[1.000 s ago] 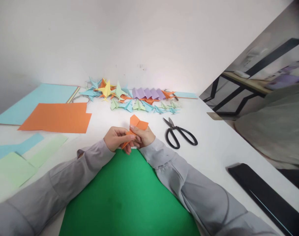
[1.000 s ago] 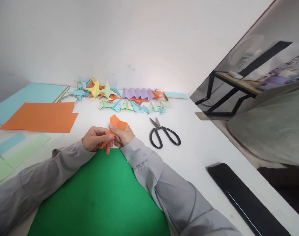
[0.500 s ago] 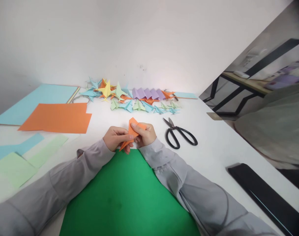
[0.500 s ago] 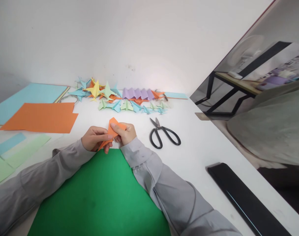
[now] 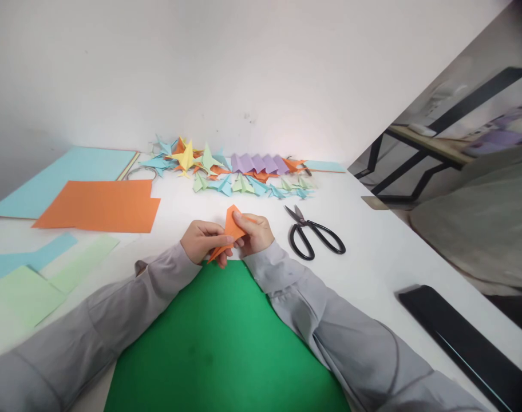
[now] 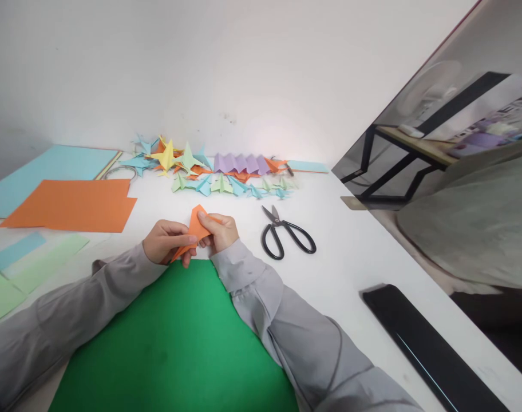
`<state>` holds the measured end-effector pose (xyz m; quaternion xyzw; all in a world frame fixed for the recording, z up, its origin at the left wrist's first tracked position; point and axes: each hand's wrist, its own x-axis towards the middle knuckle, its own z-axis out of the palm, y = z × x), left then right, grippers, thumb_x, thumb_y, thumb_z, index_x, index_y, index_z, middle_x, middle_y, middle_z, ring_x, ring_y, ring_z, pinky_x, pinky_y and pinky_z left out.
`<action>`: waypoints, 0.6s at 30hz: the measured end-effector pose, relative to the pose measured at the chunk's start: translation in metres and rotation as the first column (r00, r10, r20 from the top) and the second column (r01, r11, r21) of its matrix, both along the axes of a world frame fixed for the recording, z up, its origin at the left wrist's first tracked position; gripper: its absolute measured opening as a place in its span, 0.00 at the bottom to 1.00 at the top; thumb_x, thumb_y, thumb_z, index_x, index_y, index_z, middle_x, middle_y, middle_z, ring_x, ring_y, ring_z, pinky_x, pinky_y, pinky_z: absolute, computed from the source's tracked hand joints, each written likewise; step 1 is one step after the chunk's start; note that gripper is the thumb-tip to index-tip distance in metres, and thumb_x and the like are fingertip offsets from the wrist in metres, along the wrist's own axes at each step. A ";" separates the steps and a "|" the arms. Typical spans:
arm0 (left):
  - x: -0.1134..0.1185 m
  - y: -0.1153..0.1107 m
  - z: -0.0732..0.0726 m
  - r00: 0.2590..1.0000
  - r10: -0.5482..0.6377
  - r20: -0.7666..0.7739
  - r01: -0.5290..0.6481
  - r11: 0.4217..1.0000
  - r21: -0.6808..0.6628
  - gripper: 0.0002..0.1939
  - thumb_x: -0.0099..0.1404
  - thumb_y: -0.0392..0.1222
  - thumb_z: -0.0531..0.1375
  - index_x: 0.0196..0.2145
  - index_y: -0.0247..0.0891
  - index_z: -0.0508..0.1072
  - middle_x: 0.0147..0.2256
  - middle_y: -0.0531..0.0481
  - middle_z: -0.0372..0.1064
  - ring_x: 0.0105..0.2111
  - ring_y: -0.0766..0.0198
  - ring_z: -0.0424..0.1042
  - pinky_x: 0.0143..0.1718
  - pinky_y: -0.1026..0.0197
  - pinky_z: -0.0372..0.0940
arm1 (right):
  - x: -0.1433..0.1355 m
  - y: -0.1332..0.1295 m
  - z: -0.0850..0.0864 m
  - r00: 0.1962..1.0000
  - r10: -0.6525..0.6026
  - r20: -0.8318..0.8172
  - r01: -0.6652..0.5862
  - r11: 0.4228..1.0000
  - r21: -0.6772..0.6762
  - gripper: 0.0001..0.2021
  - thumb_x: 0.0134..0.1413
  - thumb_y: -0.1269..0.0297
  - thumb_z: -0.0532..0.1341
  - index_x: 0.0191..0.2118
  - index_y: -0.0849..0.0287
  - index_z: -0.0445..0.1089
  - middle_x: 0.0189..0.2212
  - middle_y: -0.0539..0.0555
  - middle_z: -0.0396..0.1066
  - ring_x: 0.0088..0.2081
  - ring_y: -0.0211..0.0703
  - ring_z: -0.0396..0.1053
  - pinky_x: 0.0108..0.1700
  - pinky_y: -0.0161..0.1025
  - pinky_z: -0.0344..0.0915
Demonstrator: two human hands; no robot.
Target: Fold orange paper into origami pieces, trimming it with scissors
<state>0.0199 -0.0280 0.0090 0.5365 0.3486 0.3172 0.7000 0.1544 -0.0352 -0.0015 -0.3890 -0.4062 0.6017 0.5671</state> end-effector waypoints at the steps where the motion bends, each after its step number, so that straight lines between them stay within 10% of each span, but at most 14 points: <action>1: 0.000 0.000 0.000 1.000 -0.001 -0.004 0.001 1.000 0.003 0.11 0.46 0.41 0.64 0.16 0.30 0.71 0.13 0.49 0.68 0.11 0.65 0.66 0.10 0.66 0.58 | 0.000 0.000 0.000 1.000 -0.006 -0.003 0.006 1.000 -0.003 0.23 0.40 0.48 0.63 0.10 0.61 0.61 0.04 0.47 0.55 0.09 0.32 0.55 0.14 0.33 0.48; 18: 0.000 -0.001 -0.005 0.996 0.067 -0.056 -0.066 0.997 0.028 0.11 0.46 0.43 0.64 0.17 0.31 0.71 0.13 0.49 0.67 0.11 0.65 0.65 0.11 0.65 0.60 | 0.002 0.002 -0.007 0.998 0.016 0.062 -0.019 0.999 0.044 0.16 0.31 0.60 0.70 0.13 0.60 0.62 0.07 0.44 0.59 0.11 0.32 0.57 0.14 0.31 0.52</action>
